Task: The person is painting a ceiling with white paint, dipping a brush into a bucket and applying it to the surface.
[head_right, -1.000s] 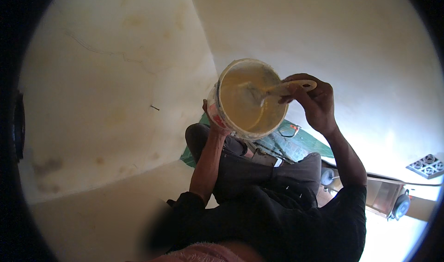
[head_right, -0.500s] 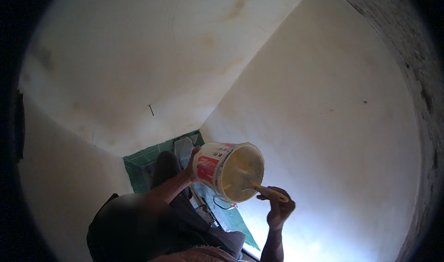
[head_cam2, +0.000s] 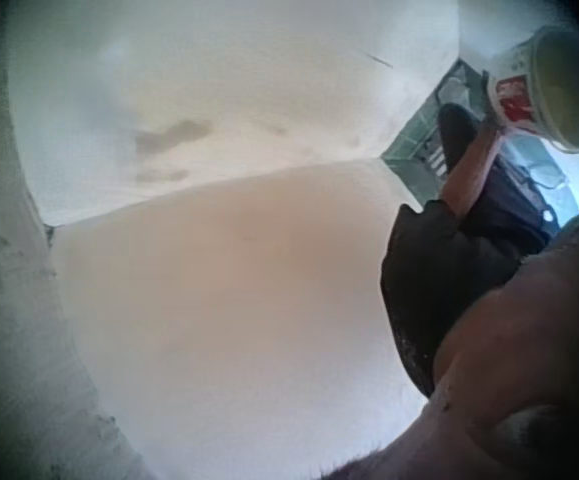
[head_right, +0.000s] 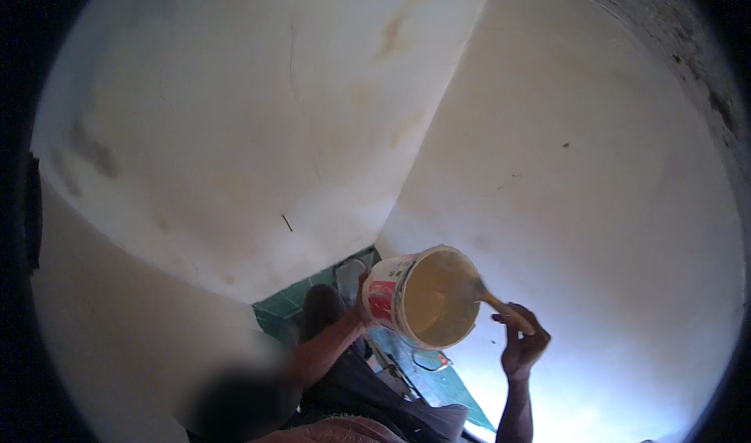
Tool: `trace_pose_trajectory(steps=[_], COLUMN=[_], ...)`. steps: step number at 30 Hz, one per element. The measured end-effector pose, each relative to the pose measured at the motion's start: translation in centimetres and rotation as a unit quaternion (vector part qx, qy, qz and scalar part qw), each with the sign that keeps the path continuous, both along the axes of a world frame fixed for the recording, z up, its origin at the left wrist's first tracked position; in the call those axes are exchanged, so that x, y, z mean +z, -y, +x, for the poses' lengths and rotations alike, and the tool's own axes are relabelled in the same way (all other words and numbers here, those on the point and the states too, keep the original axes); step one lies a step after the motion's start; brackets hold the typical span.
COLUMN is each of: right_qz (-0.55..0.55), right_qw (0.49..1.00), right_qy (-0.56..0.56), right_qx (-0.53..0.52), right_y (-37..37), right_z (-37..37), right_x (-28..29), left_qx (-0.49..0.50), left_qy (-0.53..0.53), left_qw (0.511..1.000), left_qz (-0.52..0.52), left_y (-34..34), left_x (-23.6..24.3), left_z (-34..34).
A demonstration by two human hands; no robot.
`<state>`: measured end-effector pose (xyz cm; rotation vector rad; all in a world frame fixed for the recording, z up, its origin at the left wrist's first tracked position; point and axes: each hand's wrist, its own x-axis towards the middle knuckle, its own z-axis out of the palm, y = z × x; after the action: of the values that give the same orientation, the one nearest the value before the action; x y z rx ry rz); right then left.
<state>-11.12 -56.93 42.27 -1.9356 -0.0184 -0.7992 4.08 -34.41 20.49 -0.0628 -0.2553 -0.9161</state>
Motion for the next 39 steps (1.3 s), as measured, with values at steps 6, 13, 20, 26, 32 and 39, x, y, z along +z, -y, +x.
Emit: trace_pose_trajectory(steps=[6, 13, 20, 26, 32, 39], right_qz=[0.083, 0.183, 0.174, 0.007, -0.029, -0.005], right_qw=[0.982, 0.949, 0.919, 0.913, 0.898, 0.909], right_qy=[0.152, 0.257, 0.35, 0.391, 0.428, 0.383], right_qx=[-0.07, 0.017, 0.045, -0.113, -0.096, 0.162], right_y=[4.4, 5.0, 2.3, 1.2, -3.7, -14.6], right_z=[1.2, 18.4, 32.5, 37.4, 37.1, 30.7], right_x=[4.0, 13.6, 23.9, 27.6, 28.4, 25.8], left_qx=[0.036, 0.127, 0.124, 0.149, 0.137, 0.156], left_qy=[0.007, 0.007, 0.027, 0.005, 0.03, 0.054], left_qw=[0.999, 0.99, 0.991, 0.988, 0.99, 0.981], left_qz=[-0.002, 0.058, 0.038, 0.05, 0.001, 0.106], left_y=[0.1, 0.9, 0.3, 0.5, 0.6, -0.3], left_x=[1.3, 5.6, 5.8, 6.8, 7.6, 8.2], left_z=[-1.0, -1.8, -2.2, -2.3, -2.7, -2.2])
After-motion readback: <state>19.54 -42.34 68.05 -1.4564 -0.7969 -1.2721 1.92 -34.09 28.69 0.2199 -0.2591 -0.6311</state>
